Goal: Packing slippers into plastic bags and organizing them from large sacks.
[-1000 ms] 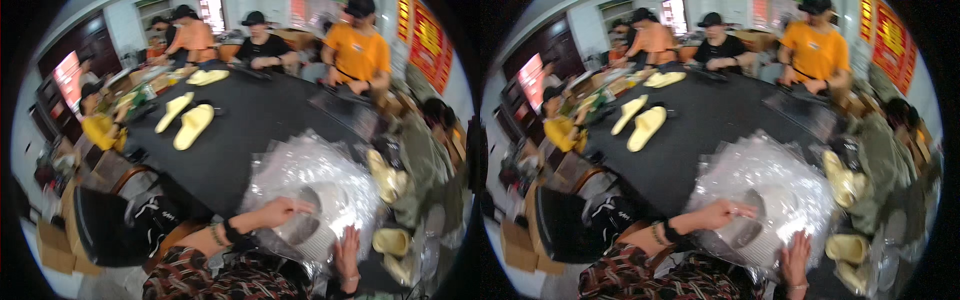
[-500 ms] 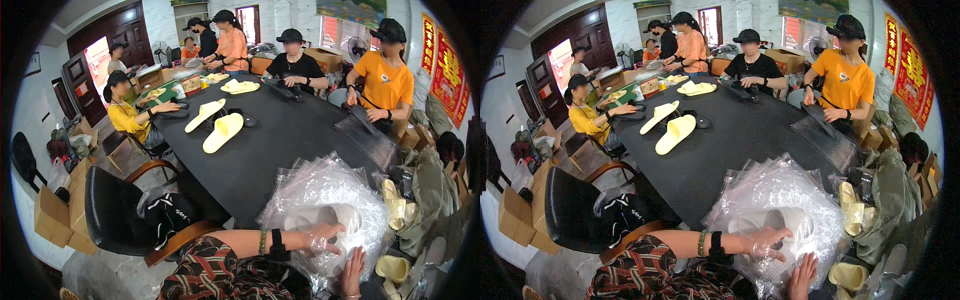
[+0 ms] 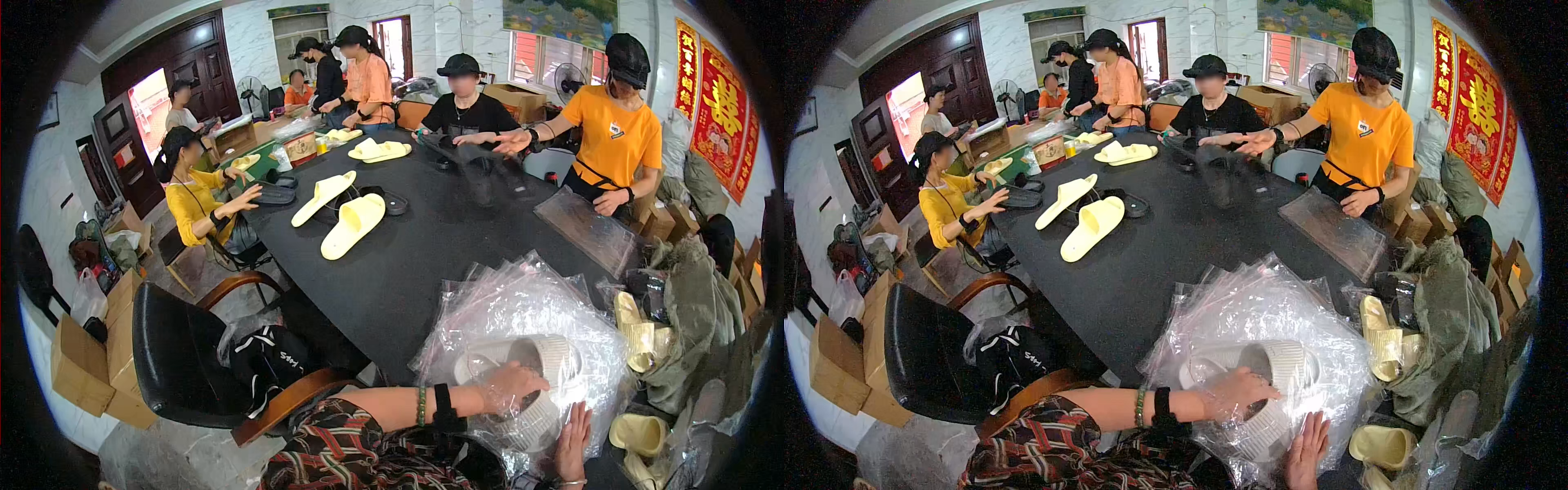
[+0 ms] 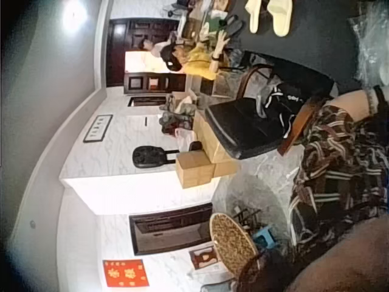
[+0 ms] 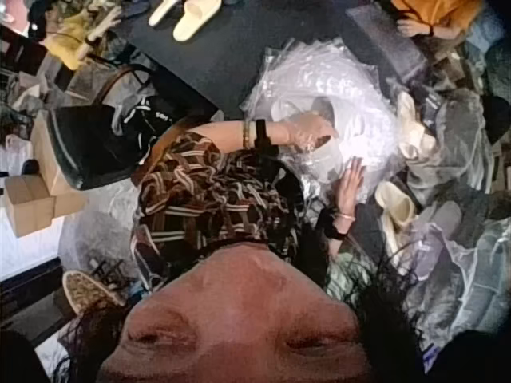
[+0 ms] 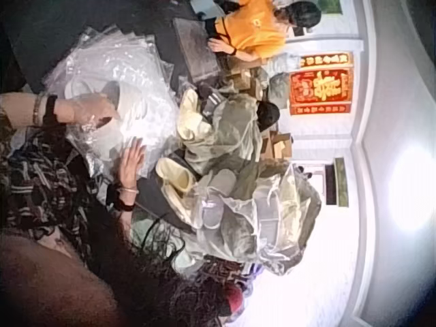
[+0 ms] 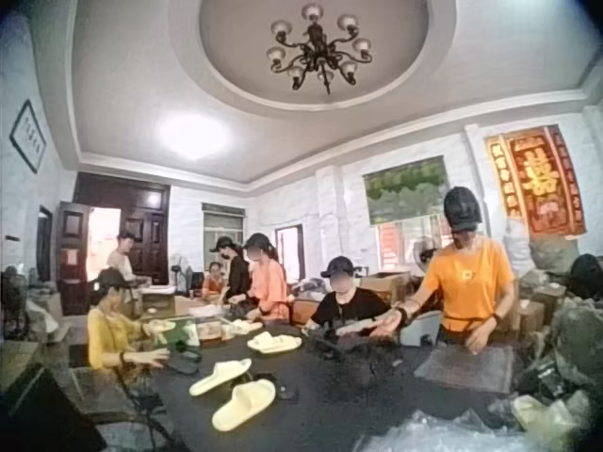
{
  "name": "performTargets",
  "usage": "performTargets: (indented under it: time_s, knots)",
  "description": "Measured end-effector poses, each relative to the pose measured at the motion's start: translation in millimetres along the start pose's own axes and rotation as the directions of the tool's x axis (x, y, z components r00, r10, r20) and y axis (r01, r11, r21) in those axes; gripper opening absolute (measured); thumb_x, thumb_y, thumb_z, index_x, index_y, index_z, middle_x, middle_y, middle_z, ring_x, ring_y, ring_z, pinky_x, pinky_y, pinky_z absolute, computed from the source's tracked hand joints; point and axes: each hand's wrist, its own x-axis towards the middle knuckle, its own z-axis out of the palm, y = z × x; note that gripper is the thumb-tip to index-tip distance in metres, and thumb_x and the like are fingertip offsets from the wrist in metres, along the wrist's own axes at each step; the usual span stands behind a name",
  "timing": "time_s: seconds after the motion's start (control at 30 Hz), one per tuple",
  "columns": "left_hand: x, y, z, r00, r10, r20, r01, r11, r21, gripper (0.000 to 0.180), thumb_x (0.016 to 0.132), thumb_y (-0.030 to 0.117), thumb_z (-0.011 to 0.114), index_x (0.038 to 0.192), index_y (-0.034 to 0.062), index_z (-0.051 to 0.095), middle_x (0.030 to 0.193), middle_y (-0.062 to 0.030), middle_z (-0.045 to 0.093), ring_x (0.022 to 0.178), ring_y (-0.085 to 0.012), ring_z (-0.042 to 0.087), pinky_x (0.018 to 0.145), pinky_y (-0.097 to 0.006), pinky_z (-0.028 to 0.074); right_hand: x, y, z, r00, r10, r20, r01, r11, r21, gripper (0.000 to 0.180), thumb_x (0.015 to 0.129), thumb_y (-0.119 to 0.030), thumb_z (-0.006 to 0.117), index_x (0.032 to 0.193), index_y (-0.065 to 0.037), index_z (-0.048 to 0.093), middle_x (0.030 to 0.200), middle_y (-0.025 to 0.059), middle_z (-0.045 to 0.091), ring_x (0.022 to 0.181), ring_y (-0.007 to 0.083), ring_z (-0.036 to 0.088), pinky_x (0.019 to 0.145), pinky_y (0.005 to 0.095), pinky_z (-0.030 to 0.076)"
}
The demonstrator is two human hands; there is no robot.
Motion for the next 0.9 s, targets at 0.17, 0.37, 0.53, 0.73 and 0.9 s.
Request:
performTargets:
  time_s: [0.17,0.37,0.53,0.73,0.9]
  knots:
    - [-11,-12,5,0.968,-0.231,-0.101,0.208,0.959,-0.192,0.029,0.086,0.013,0.063,0.111,0.0189,0.075,0.104,-0.0111,0.072,0.1,-0.0234,0.065,0.081,-0.039,0.054,4,1,6,1.0,-0.004,0.01,0.005,1.0,-0.026,0.062,0.108,-0.042,0.021,0.158,-0.006,0.025,0.165,0.0166,0.018,0.154,0.0366,0.006,0.122,0.0474,0.003]
    - [-75,-42,-2,0.999,-0.04,0.002,0.039,0.96,-0.277,0.035,0.081,0.002,0.058,0.109,0.0154,0.075,0.096,-0.0126,0.068,0.097,-0.03,0.063,0.092,-0.045,0.049,-3,-9,6,0.999,-0.029,-0.014,0.028,0.999,-0.031,0.06,0.108,-0.039,0.026,0.156,-0.003,0.027,0.164,0.0183,0.02,0.153,0.0376,0.009,0.122,0.0475,0.006]
    - [-134,-61,-8,0.983,-0.124,-0.132,0.06,0.911,-0.408,0.048,0.07,-0.008,0.054,0.109,0.0097,0.074,0.099,-0.0138,0.068,0.098,-0.0335,0.063,0.099,-0.048,0.046,3,-21,1,0.996,0.063,0.062,-0.061,0.998,-0.035,0.069,0.103,-0.043,0.031,0.157,0.0,0.022,0.165,0.0216,0.012,0.153,0.0417,0.002,0.122,0.0538,0.002]
    - [-213,-69,-105,0.878,-0.408,-0.25,0.314,0.886,-0.341,0.022,0.069,0.002,0.078,0.091,0.0039,0.078,0.091,-0.0098,0.075,0.083,-0.0222,0.071,0.076,-0.031,0.054,12,-18,9,1.0,0.006,-0.019,-0.008,0.994,-0.11,0.071,0.102,-0.043,0.045,0.155,0.0,0.027,0.164,0.0223,0.018,0.153,0.0405,0.008,0.122,0.0519,0.006]
    - [-230,-52,-171,0.554,-0.298,-0.777,0.665,0.72,0.198,0.023,0.076,-0.006,0.063,0.096,0.0014,0.071,0.09,-0.0162,0.072,0.085,-0.0298,0.069,0.076,-0.035,0.052,8,-25,17,0.984,-0.053,-0.168,0.015,0.975,-0.221,0.078,0.097,-0.052,0.051,0.152,0.0,0.032,0.159,0.023,0.029,0.15,0.043,0.02,0.12,0.0532,0.015]
